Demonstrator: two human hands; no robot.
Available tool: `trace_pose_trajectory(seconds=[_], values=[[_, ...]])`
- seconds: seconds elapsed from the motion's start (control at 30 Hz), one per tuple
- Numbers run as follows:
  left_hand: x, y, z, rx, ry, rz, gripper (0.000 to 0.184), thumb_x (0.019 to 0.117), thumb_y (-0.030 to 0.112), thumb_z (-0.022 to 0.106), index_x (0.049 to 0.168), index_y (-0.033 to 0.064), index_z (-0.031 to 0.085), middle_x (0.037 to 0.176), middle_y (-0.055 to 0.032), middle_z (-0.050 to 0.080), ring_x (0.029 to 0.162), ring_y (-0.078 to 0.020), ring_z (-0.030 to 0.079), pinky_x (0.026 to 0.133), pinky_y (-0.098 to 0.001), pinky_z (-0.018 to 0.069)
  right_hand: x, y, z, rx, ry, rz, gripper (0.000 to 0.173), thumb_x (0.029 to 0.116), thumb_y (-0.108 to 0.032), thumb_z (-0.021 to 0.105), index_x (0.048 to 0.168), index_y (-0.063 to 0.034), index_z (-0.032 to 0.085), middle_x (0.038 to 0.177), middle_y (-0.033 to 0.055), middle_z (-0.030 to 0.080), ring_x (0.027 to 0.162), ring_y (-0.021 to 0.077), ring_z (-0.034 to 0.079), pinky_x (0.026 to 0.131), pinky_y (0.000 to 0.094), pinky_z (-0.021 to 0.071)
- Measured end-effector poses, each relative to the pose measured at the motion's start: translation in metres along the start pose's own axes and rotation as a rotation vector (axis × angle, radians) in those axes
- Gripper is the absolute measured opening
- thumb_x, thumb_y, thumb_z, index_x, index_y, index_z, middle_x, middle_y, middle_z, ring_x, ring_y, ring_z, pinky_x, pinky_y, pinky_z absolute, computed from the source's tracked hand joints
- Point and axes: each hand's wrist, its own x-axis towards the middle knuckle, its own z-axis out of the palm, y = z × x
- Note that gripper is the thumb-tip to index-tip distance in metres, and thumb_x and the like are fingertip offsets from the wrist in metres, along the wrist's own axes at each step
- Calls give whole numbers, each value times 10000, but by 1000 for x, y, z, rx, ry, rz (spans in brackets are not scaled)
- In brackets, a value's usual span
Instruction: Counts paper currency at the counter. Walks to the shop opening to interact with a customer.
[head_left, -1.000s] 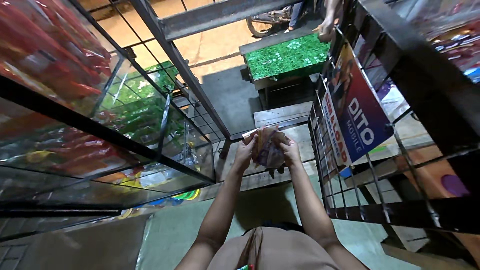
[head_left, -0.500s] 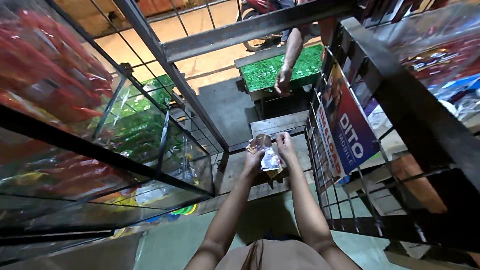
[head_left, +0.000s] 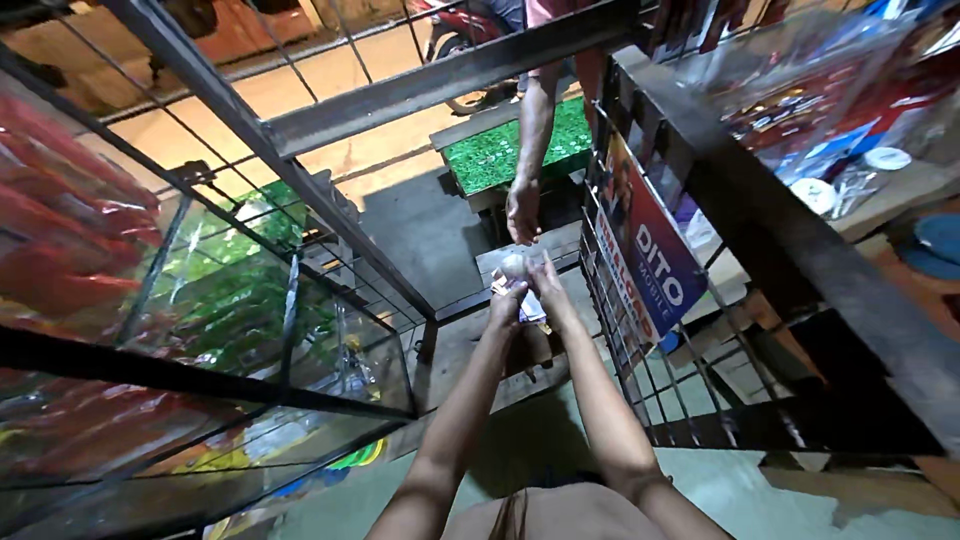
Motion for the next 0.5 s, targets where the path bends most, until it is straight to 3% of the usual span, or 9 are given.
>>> trace_pose_trajectory(seconds=[0.03, 0.1, 0.2, 0.3, 0.4, 0.43, 0.47, 0.5], values=[[4, 3, 6, -17, -2, -5, 350, 966, 89, 656, 1283, -10, 544, 998, -153, 698, 841, -210, 695, 760, -401, 597, -1, -1, -2, -29, 11, -47, 661, 1126, -369, 331, 1659, -88, 59, 1660, 173, 305, 1503, 234, 372, 1240, 447, 318], [7, 11, 16, -62, -57, -31, 289, 981, 97, 625, 1246, -1, 568, 978, -140, 701, 835, -200, 694, 752, -389, 594, -1, -3, -6, -87, 41, -83, 650, 1127, -380, 308, 1662, -103, 66, 1688, 144, 254, 1531, 222, 321, 1258, 455, 281], [5, 20, 32, -103, -134, -48, 240, 1022, 144, 574, 1230, 26, 566, 964, -104, 699, 828, -165, 686, 746, -353, 588, 3, -3, -9, -164, 87, -57, 656, 1125, -389, 314, 1663, -109, 66, 1678, 155, 277, 1526, 258, 336, 1251, 498, 281], [18, 15, 40, -81, -75, -20, 359, 953, 72, 670, 1281, 0, 543, 1004, -147, 696, 860, -205, 690, 778, -389, 590, 6, -13, -10, -181, 140, -57, 656, 1126, -341, 298, 1662, -119, -8, 1684, 163, 256, 1537, 271, 313, 1256, 504, 262], [30, 11, 49, -30, 24, 87, 499, 899, 47, 716, 1343, -44, 507, 1121, -215, 675, 942, -270, 684, 802, -434, 589, -1, -21, -6, -152, 287, -257, 674, 1088, -247, 344, 1658, -72, 29, 1700, 171, 200, 1571, 271, 218, 1280, 532, 167], [21, 18, 56, -34, 46, 112, 514, 933, 52, 683, 1384, -66, 465, 1196, -252, 643, 1002, -298, 670, 835, -446, 585, -11, -23, -4, -117, 311, -282, 664, 1090, -235, 368, 1661, -87, 62, 1700, 147, 216, 1563, 257, 241, 1275, 528, 184], [-3, 36, 71, -33, 80, 81, 478, 983, 44, 610, 1414, -66, 436, 1254, -257, 610, 1047, -298, 649, 866, -443, 573, -24, -24, 0, -92, 333, -297, 639, 1090, -216, 400, 1656, -89, 132, 1680, 140, 275, 1530, 241, 317, 1250, 474, 279], [-36, 71, 98, 2, 156, -77, 411, 1044, 48, 499, 1446, 21, 415, 1308, -161, 569, 1100, -224, 591, 950, -397, 510, -38, -22, 4, -62, 336, -333, 599, 1075, -174, 434, 1626, -45, 238, 1644, 165, 341, 1491, 241, 387, 1218, 425, 350]])
